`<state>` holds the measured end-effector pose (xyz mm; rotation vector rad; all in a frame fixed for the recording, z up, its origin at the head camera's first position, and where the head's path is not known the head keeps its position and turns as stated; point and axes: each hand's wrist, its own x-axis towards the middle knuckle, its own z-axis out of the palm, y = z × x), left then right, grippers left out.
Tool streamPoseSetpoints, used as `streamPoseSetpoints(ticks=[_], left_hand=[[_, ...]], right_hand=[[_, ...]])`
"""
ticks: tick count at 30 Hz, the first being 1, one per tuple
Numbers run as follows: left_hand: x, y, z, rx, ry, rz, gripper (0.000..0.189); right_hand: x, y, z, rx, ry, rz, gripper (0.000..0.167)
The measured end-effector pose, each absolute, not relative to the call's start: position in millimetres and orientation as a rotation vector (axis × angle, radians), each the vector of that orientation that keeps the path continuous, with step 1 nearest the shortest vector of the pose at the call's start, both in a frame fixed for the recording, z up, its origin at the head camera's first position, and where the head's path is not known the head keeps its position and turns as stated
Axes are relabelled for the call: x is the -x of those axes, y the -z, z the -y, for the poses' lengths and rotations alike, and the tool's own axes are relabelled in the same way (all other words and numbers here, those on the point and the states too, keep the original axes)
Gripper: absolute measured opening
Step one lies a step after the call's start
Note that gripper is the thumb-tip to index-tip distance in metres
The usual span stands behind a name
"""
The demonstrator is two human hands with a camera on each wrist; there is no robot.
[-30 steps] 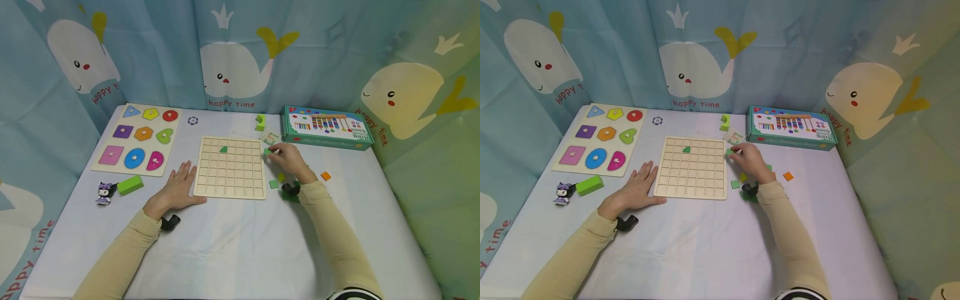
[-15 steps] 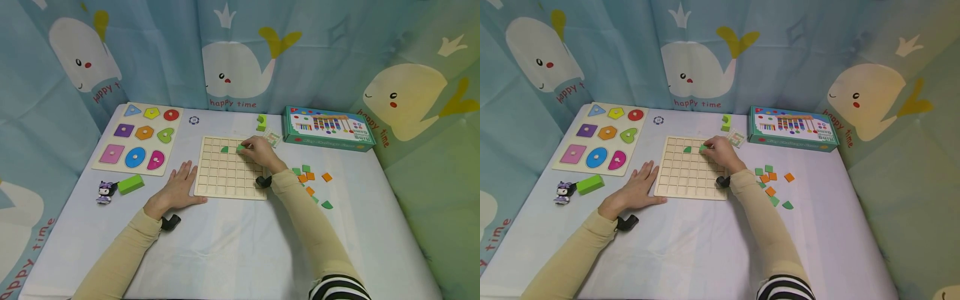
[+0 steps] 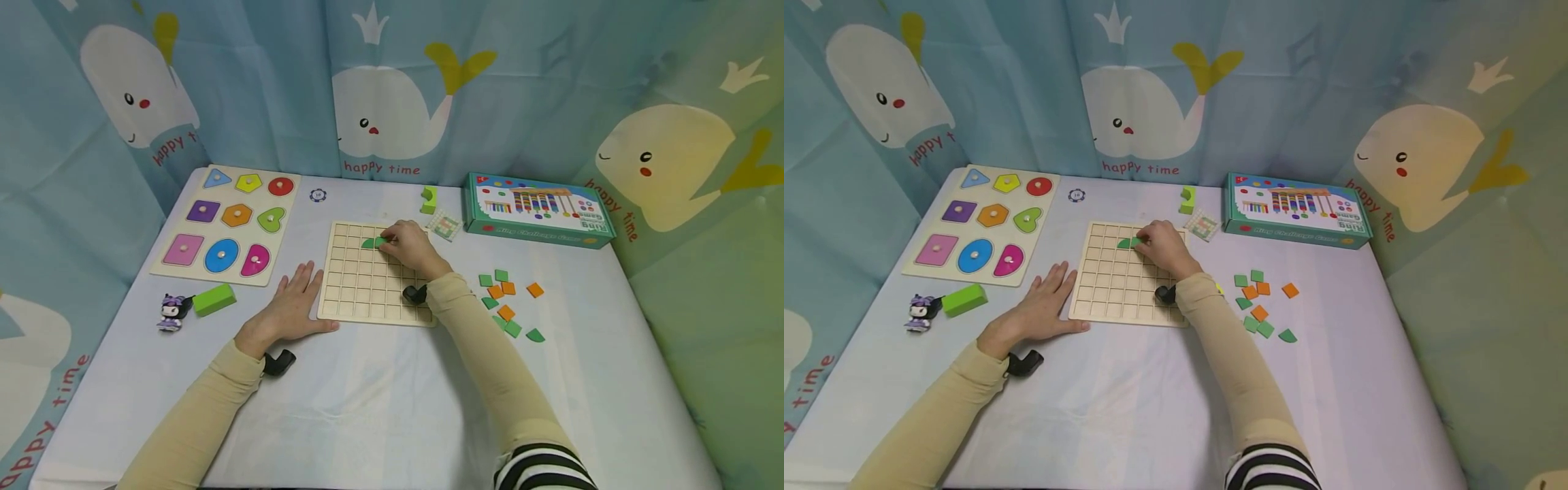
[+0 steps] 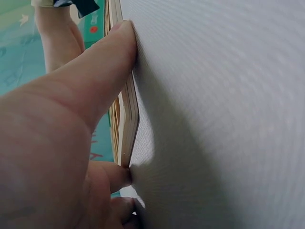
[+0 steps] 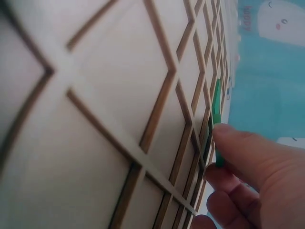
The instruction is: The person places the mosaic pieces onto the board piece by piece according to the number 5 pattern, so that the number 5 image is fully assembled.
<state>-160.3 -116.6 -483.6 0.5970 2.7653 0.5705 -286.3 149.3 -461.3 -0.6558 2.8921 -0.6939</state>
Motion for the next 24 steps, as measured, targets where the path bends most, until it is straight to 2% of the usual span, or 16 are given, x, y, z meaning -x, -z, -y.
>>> streamPoseSetpoints(ticks=[10, 16, 24], left_hand=[[160, 482, 115, -0.583, -0.552, -2.758, 0.109], [159, 482, 116, -0.584, -0.565, -2.761, 0.109], [159, 483, 116, -0.578, -0.575, -2.762, 0.109]], right_hand=[[283, 461, -149, 0.688, 0.703, -2.899, 0.026], [281, 459, -150, 0.677, 0.712, -2.892, 0.030], [270, 452, -187, 0.742, 0.850, -2.892, 0.027]])
